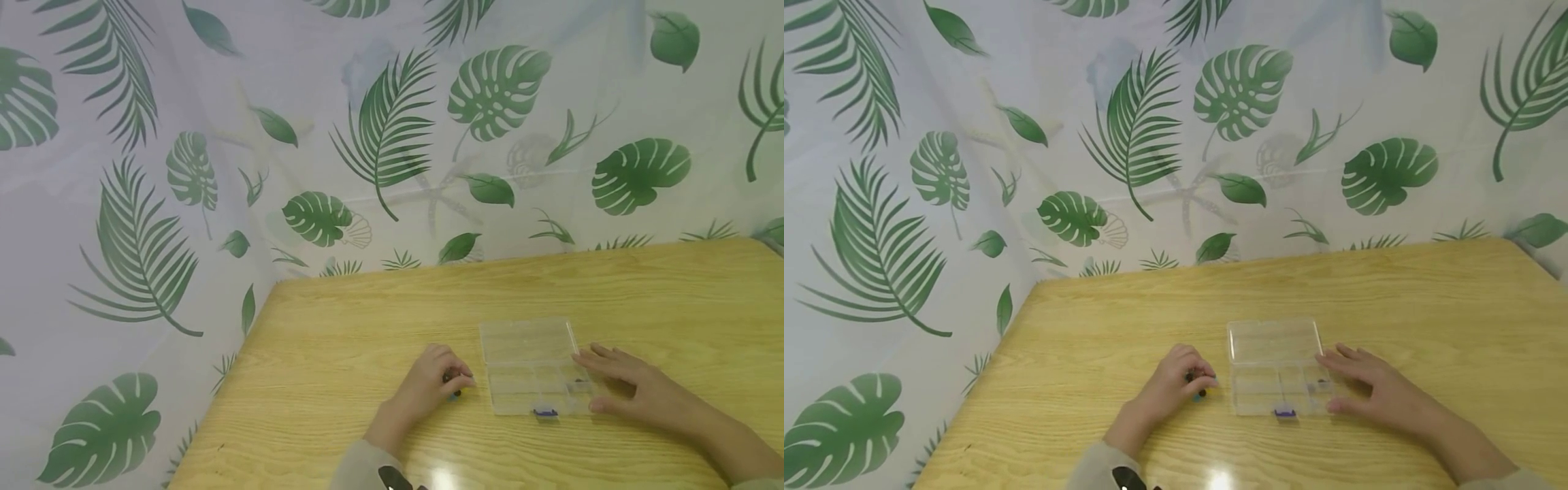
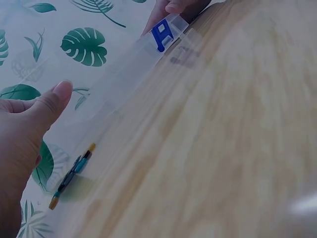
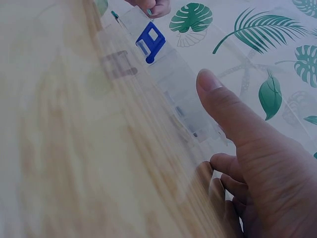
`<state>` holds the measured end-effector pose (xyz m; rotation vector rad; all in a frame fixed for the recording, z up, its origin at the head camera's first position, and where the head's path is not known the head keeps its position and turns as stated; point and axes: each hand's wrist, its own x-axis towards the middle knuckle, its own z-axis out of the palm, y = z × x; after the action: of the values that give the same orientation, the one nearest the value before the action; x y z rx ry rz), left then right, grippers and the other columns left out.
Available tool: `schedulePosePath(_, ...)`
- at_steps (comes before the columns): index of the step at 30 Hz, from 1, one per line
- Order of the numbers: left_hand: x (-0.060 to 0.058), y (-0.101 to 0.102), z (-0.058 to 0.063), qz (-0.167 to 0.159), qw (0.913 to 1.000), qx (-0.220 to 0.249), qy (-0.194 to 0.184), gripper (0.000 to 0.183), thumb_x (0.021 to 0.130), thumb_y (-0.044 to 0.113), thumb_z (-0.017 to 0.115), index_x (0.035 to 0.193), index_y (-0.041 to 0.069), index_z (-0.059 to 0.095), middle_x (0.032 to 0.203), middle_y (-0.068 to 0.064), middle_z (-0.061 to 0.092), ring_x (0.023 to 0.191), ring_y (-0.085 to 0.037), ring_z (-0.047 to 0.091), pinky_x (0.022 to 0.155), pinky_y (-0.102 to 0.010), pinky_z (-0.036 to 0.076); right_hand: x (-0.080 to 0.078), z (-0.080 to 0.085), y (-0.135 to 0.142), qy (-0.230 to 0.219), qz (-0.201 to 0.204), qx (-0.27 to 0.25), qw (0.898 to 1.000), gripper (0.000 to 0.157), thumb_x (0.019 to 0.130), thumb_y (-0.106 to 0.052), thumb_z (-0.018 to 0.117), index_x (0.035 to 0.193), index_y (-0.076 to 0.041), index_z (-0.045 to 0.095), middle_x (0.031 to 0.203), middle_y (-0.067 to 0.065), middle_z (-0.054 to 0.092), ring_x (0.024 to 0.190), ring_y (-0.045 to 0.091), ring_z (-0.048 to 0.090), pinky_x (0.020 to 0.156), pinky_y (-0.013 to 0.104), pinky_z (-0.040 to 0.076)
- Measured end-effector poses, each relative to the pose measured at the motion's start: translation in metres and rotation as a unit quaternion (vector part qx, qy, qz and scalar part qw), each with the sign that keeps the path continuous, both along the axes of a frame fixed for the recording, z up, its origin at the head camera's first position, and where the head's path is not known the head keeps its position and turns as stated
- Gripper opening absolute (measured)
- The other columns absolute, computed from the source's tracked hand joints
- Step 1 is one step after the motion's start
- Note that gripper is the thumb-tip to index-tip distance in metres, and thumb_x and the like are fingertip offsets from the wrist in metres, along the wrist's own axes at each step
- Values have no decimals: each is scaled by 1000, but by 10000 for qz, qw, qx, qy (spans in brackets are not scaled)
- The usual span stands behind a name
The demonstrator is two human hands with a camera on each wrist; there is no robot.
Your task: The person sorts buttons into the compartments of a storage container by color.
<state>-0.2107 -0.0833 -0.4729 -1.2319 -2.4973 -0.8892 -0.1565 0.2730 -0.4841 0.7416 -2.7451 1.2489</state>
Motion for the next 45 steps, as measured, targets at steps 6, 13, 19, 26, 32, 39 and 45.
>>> schedulePosePath(6, -3, 15, 0, -198, 9986, 82, 475, 12, 84, 22, 70, 89, 13, 66, 81, 6, 55, 81, -8, 46, 73, -9, 37, -1, 0, 1, 29, 24, 1, 10000, 64, 82, -19, 73, 140, -21, 47, 142, 31, 37, 125, 65, 22, 91, 78, 15)
schedulePosePath(13, -8, 35, -1, -419, 9941, 92, 998, 15, 79, 23, 74, 87, 13, 67, 82, 6, 59, 81, -7, 49, 77, -9, 37, -1, 0, 1, 59, 14, -11, 10000, 64, 82, -18, 73, 140, -21, 47, 141, 31, 38, 125, 65, 22, 92, 78, 15)
schedulePosePath(19, -12, 50, -3, -559, 9868, -54, 1516, 18, 79, 27, 74, 88, 14, 66, 82, 7, 60, 78, -4, 48, 76, -7, 35, 0, 3, 0, 49, -30, -5, 10000, 64, 81, -19, 74, 140, -21, 48, 141, 31, 38, 125, 65, 23, 92, 78, 15)
schedulePosePath(26, -11, 67, 0, -666, 9835, -118, 1677, 18, 79, 28, 74, 89, 14, 68, 80, 9, 59, 77, -3, 46, 76, -6, 34, -1, 3, 1, 77, -66, 74, 9999, 63, 81, -20, 74, 139, -22, 49, 142, 29, 39, 124, 64, 25, 90, 77, 19)
schedulePosePath(32, -8, 81, 5, -630, 9790, -221, 1927, 19, 78, 32, 74, 87, 16, 69, 78, 11, 62, 74, 0, 48, 74, -5, 34, -1, 3, 1, 108, -49, 85, 9999, 63, 81, -20, 74, 139, -21, 49, 141, 30, 39, 124, 64, 25, 89, 77, 20)
schedulePosePath(39, -5, 92, 7, -422, 9770, -256, 2074, 20, 77, 34, 75, 87, 17, 71, 76, 12, 62, 72, 0, 48, 73, -5, 34, 1, 1, -1, 83, -73, 61, 9999, 63, 81, -20, 74, 138, -21, 49, 141, 30, 39, 123, 66, 24, 87, 78, 19)
schedulePosePath(45, -3, 97, 8, -365, 9864, -137, 1595, 19, 77, 30, 75, 88, 15, 71, 76, 8, 62, 73, -4, 49, 74, -6, 35, 2, 2, -2, 55, -88, 83, 9999, 63, 81, -20, 74, 139, -21, 49, 141, 31, 37, 122, 67, 24, 86, 78, 20)
